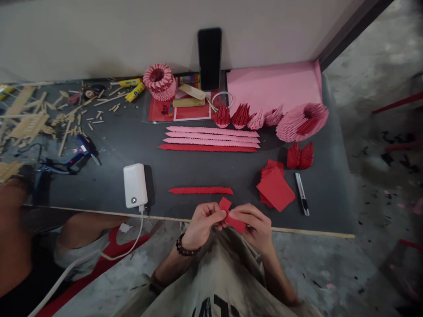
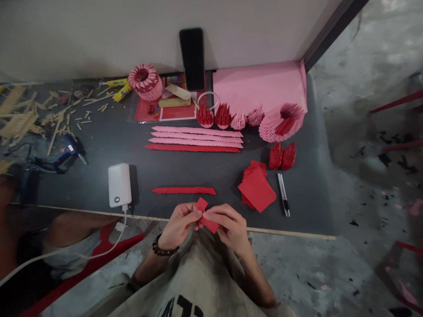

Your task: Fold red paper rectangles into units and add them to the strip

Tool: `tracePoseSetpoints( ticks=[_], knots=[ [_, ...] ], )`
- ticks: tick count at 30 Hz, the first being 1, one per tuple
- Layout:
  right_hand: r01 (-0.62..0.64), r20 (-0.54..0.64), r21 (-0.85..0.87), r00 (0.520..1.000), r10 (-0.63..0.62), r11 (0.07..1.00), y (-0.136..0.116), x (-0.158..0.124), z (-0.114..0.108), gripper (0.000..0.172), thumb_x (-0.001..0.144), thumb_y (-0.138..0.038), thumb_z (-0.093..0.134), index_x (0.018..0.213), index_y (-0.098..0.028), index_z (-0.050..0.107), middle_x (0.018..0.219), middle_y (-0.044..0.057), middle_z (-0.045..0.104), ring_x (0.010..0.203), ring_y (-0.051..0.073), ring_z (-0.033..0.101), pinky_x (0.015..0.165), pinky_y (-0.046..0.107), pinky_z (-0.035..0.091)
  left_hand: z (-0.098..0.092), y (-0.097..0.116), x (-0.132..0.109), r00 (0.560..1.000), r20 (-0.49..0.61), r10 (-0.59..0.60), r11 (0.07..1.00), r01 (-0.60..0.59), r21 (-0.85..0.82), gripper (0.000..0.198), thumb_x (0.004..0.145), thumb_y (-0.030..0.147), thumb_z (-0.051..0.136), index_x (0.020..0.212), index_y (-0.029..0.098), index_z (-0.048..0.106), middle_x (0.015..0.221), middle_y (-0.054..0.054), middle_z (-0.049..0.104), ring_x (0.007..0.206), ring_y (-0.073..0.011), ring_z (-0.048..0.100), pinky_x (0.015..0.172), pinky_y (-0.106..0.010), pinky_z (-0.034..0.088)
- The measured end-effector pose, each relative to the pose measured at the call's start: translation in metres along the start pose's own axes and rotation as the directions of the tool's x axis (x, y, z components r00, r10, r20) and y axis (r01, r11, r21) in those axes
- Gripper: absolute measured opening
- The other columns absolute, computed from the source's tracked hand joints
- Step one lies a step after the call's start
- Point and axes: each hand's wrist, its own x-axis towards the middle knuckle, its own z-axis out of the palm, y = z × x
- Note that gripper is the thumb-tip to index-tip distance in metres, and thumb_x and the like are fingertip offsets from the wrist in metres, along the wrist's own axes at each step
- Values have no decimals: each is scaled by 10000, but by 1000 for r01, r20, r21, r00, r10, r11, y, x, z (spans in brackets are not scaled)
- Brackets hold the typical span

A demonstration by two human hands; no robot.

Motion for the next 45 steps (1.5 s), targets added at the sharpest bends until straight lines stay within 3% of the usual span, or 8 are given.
tracePoseSetpoints(
  ticks=[4,9,14,19,25,32,38,45],
  knots=[
    [-22,52,18,998,21,1000,-7,14,-11,235,859,-139,777,972,-333,850,988,45,797,855,171,758,773,308,611,-1,-6,-1,1000,-22,18,994,-15,106,388,808,450,870,693,152,649,630,-15,686,578,-108,589,591,-218,444],
    [-375,27,185,926,377,908,-18,19,-3,37,840,-243,818,871,-251,837,921,52,811,845,182,761,783,295,608,3,-9,-5,979,-150,141,944,-88,317,349,810,443,846,700,152,686,641,-9,683,584,-118,572,596,-236,432],
    [-521,-47,246,836,547,818,-22,13,12,114,843,-322,831,862,-214,800,831,39,812,734,165,745,693,262,605,7,-6,-8,966,-166,200,916,-124,382,312,793,414,837,681,159,696,637,-6,658,597,-133,560,593,-256,441],
    [-590,-85,316,762,642,743,-22,9,17,269,820,-340,858,1057,-237,787,861,12,794,705,130,708,634,223,564,9,-11,-8,944,-184,275,874,-166,456,289,872,388,768,721,157,681,677,0,649,639,-131,557,629,-249,452],
    [-570,-124,387,747,654,725,-21,7,22,179,827,-361,849,902,-214,779,807,10,786,726,146,722,697,264,597,8,-19,-5,933,-126,336,835,-233,498,265,968,413,698,868,168,697,812,-21,701,753,-154,608,717,-259,484],
    [-521,-258,385,732,631,762,-17,5,39,174,826,-360,854,864,-210,773,788,8,778,711,141,705,676,259,586,17,-29,-1,872,-263,414,873,-297,387,376,959,518,708,815,190,594,758,18,580,697,-128,508,669,-245,425],
    [-502,-278,390,735,618,772,-18,3,44,166,834,-351,845,859,-209,763,782,4,775,699,140,701,666,254,579,17,-32,-1,858,-268,438,860,-314,402,364,961,508,713,824,198,581,754,28,527,690,-128,463,658,-246,393],
    [-488,-291,412,730,619,769,-25,1,58,165,863,-338,813,914,-202,735,797,-9,740,721,142,696,683,259,577,10,-34,1,787,-249,565,743,-353,568,390,975,555,666,821,210,569,787,-2,553,735,-163,513,712,-281,414]
  ],
)
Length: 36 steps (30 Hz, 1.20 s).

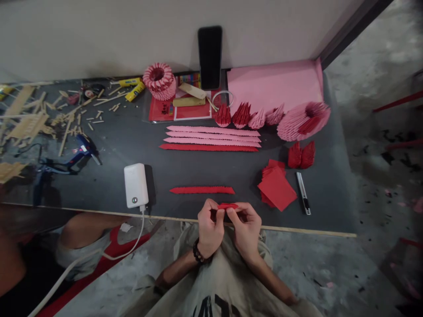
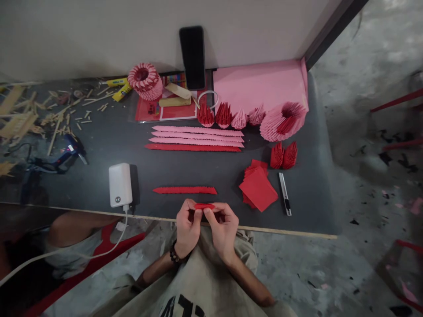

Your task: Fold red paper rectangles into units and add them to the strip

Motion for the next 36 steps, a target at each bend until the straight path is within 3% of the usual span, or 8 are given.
tracePoseSetpoints(
  ticks=[4,10,23,27,30,32,34,36],
  knots=[
    [90,69,-43,994,-87,995,-6,0,2,215,870,-324,799,1066,-246,760,936,11,770,797,160,718,713,273,587,-2,0,1,999,32,31,997,-33,72,354,1006,513,614,823,214,567,762,-10,568,703,-173,532,679,-300,409],
    [273,117,-75,957,-264,959,-11,2,-2,72,906,-282,749,846,-247,769,763,1,711,730,165,657,664,294,534,-2,0,-5,987,98,125,991,-129,28,227,1011,349,590,826,220,563,786,-23,585,720,-185,563,685,-316,433],
    [329,136,7,935,-326,944,-5,9,-9,127,940,-251,694,820,-259,736,747,-3,664,766,178,598,686,320,481,-6,-6,-9,983,135,121,992,-115,-50,239,1002,421,643,876,218,662,857,-58,664,820,-221,634,771,-338,490],
    [437,185,20,882,-433,899,-5,22,-17,188,943,-359,694,780,-276,737,708,12,679,827,218,636,840,408,534,-13,1,-2,949,314,-23,958,111,-265,464,995,625,591,1053,191,742,931,-100,735,811,-218,653,742,-328,499],
    [476,311,49,828,-466,878,-7,28,-23,271,940,-480,701,761,-286,761,879,48,731,948,241,680,910,435,551,-20,6,8,826,538,-166,836,408,-368,505,899,623,744,1148,183,739,864,-68,724,711,-168,624,663,-276,473],
    [426,315,42,853,-417,904,-7,28,-25,272,930,-554,699,938,-301,797,1105,81,733,1055,256,689,896,417,570,-22,9,14,778,590,-217,789,495,-363,534,792,545,886,1152,177,743,858,-52,708,715,-156,619,691,-270,486],
    [353,252,16,904,-345,935,-6,23,-24,475,911,-658,674,1208,-296,753,1244,116,703,1064,259,698,840,391,586,-20,10,17,833,495,-246,794,466,-390,489,763,519,916,1060,168,749,840,-35,684,733,-147,599,728,-267,486],
    [302,222,-32,932,-288,953,-4,16,-23,665,854,-727,700,1333,-266,692,1202,121,728,965,245,715,738,350,583,-16,11,16,908,335,-253,821,384,-422,393,798,501,894,899,166,714,789,-7,641,723,-128,552,731,-250,460]
  ],
)
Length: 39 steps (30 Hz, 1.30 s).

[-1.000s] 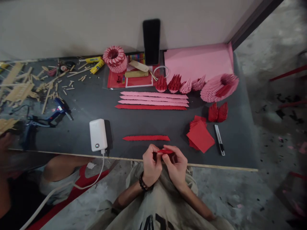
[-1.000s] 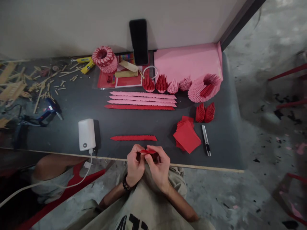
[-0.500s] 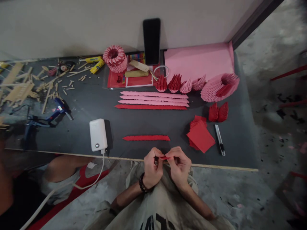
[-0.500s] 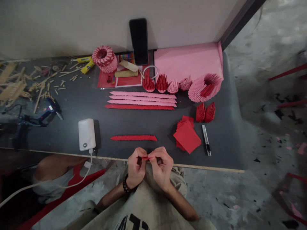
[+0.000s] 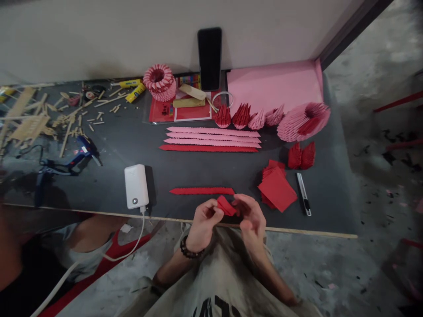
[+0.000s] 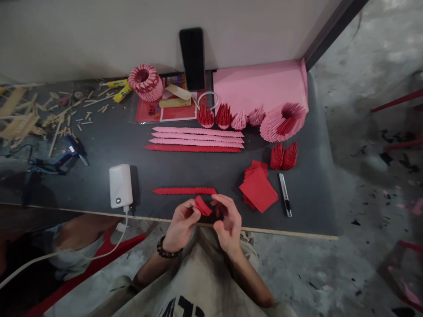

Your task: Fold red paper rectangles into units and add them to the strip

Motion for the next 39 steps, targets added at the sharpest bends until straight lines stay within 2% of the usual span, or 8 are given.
tracePoseSetpoints(
  ticks=[5,10,15,21,24,28,32,39],
  knots=[
    [-131,-74,-194,990,119,972,-1,-12,8,200,917,-432,754,907,-233,766,699,-13,710,580,136,594,558,261,476,10,-10,-6,986,-143,87,996,-84,25,374,842,465,860,777,182,623,769,9,628,728,-129,551,733,-252,459],
    [-149,-96,-191,987,132,970,-5,-10,8,203,952,-380,704,825,-227,743,665,-24,676,565,123,544,541,252,430,7,-12,-9,986,-106,128,989,-119,90,333,883,467,813,779,170,703,744,-13,672,695,-140,582,697,-265,479],
    [-155,-80,-164,986,144,974,-6,-10,11,201,947,-380,720,806,-238,738,639,-25,658,532,123,531,509,256,411,6,-14,-9,950,-200,240,955,-195,223,396,927,501,756,741,152,758,685,-26,703,656,-144,594,666,-262,486],
    [-167,-91,-119,983,156,979,-5,-11,16,180,960,-365,709,840,-233,733,713,-4,719,616,143,623,580,268,493,9,-17,-8,951,-201,235,968,-210,137,300,952,441,743,901,153,809,815,-51,786,748,-164,707,743,-260,571],
    [-137,-59,-167,990,128,976,-5,-9,13,171,963,-347,701,847,-230,743,737,-1,726,646,144,633,609,273,497,8,-13,-6,965,-153,214,971,-193,143,309,943,428,760,1095,164,812,970,-88,825,850,-194,760,809,-282,605],
    [-110,-64,-225,993,98,968,-6,-9,12,178,959,-345,695,824,-232,719,682,-25,668,569,119,549,535,258,436,6,-7,-5,959,-174,225,938,-165,306,255,913,414,793,970,170,838,906,-79,831,839,-196,772,811,-278,610],
    [-74,-100,-203,994,54,976,-7,-9,15,111,945,-344,707,979,-243,737,821,-4,734,682,138,657,607,269,534,7,-5,-5,951,-202,236,910,-144,388,247,913,416,788,927,177,844,885,-69,831,824,-193,771,798,-273,607],
    [208,-128,-345,956,-266,915,-4,-6,15,131,900,-167,762,988,-261,784,831,-15,780,676,140,694,593,278,571,12,-12,-5,951,-230,207,960,-151,238,291,877,446,819,838,158,824,799,-62,804,739,-169,731,715,-256,598]
  ],
)
